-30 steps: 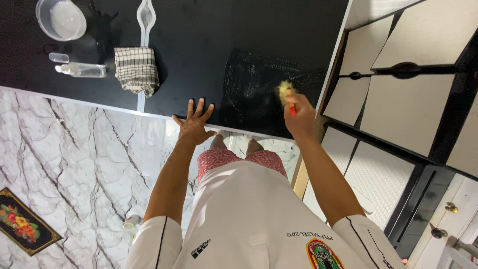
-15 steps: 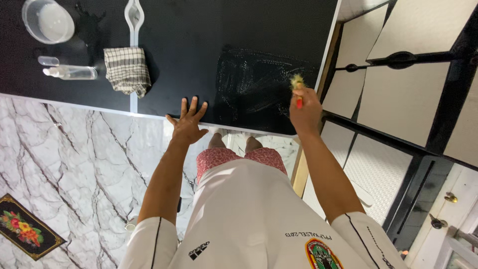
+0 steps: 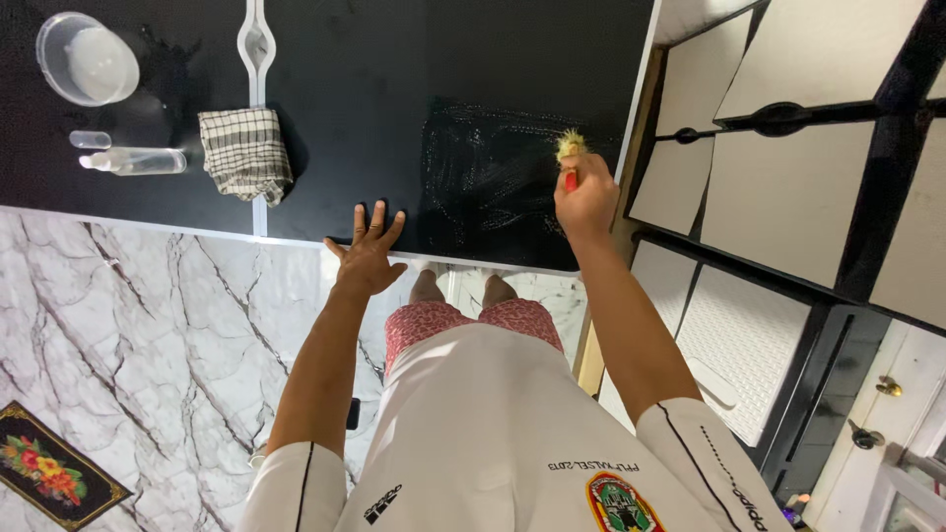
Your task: The person wipes a black tabletop with a checkered cloth, then uses a paintbrush to apply a dark liquid substance across the surface in broad strokes.
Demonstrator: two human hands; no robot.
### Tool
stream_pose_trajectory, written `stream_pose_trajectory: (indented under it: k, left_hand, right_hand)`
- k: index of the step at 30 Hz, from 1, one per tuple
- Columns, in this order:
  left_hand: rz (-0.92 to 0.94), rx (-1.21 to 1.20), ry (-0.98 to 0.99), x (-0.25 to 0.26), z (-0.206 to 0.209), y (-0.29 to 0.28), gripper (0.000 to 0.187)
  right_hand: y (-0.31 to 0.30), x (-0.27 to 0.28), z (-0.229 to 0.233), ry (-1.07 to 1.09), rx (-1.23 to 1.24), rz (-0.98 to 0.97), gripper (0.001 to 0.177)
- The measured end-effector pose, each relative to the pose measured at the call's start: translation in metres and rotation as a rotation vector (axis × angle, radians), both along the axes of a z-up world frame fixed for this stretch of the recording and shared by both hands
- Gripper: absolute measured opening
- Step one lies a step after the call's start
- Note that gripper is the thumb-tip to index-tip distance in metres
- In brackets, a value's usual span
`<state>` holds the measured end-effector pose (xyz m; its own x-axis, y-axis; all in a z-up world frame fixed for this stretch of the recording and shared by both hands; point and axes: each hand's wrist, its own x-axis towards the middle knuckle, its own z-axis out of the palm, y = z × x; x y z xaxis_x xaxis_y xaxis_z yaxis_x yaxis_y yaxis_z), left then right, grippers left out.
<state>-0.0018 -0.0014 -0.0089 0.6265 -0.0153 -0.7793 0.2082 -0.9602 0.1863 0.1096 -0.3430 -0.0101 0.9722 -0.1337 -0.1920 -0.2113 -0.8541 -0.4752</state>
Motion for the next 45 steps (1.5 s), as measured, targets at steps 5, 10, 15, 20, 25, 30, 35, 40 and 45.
stream_pose_trajectory:
  k: [5, 10, 15, 20, 25, 30, 35, 40, 45]
  left_hand:
    - [0.006, 0.004, 0.029, 0.003, 0.005, 0.001, 0.096]
    - [0.003, -0.03, 0.032, 0.002, 0.003, 0.004, 0.095]
    - [0.017, -0.038, 0.031, 0.004, 0.004, 0.003, 0.094]
    - [0.019, -0.034, 0.034, 0.006, 0.006, 0.003, 0.095]
    - [0.031, -0.048, 0.054, 0.004, 0.013, 0.004, 0.095]
    - [0.055, -0.054, 0.099, 0.013, 0.016, 0.005, 0.096]
    - [0.042, -0.046, 0.074, 0.01, 0.014, 0.005, 0.096]
    - [0.004, -0.043, 0.069, 0.007, 0.011, 0.005, 0.097]
    - [-0.001, -0.043, 0.054, 0.007, 0.008, 0.005, 0.1]
  right_hand:
    - [0.077, -0.024, -0.013, -0.206, 0.39, 0.349, 0.015]
    - [0.082, -0.011, -0.031, -0.238, 0.475, 0.282, 0.017]
    - [0.038, 0.022, 0.005, -0.16, -0.014, 0.026, 0.02]
    - [0.107, 0.008, 0.009, -0.211, 0.289, 0.229, 0.014]
    - [0.118, 0.015, 0.008, -0.262, 0.434, 0.412, 0.007]
    - [0.086, 0.039, 0.018, -0.253, 0.036, 0.298, 0.004]
    - [0.117, 0.021, 0.013, -0.165, 0.341, 0.375, 0.01]
    - [0.089, 0.0, 0.012, -0.262, 0.535, 0.333, 0.01]
    - [0.009, -0.016, 0.031, -0.162, 0.075, 0.03, 0.012]
